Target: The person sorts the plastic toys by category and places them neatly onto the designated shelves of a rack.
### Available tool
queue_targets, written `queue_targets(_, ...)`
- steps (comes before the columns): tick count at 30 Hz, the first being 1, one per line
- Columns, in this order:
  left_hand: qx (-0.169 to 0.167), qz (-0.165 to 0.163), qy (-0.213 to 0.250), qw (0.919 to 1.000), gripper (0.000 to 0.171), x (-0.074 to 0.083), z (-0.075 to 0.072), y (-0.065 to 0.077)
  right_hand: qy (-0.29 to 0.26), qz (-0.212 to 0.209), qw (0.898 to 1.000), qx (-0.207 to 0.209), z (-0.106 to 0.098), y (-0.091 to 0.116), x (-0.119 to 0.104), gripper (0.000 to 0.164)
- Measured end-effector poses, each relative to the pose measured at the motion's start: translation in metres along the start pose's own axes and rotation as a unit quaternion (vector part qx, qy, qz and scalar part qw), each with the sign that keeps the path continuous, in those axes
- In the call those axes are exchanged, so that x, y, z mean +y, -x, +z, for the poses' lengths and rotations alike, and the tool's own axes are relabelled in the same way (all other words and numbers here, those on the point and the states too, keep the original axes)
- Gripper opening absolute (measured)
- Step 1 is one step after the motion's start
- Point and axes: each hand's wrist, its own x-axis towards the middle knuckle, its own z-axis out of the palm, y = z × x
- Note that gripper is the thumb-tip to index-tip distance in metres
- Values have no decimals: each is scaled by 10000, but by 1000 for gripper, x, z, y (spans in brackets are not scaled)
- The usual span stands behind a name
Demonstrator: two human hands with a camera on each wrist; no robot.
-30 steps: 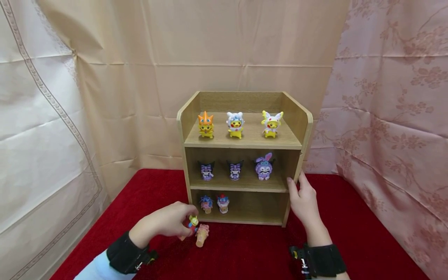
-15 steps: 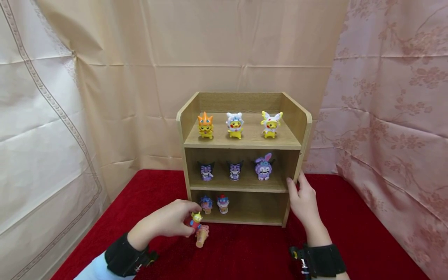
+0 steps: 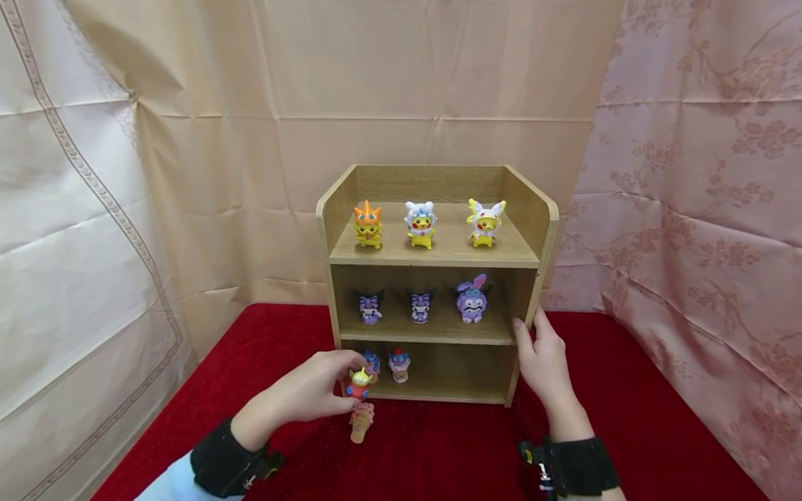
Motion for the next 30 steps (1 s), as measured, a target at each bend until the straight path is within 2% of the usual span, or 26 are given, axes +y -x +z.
queue_targets(8, 60, 10, -41, 10000, 43, 5, 9, -5, -16, -25, 10000, 31, 1, 0, 1, 38)
queue_targets(18, -141, -88, 48, 9999, 45, 7, 23, -14, -30, -35, 10000, 24, 1, 0, 1, 37)
queue_targets(23, -220, -85, 127, 9996, 44, 8, 29, -21, -19, -38, 10000, 40, 1, 0, 0, 37)
queue_targets(30, -314, 37, -23, 9995, 51, 7, 39, -33, -30, -38, 10000, 27, 1, 0, 0, 38)
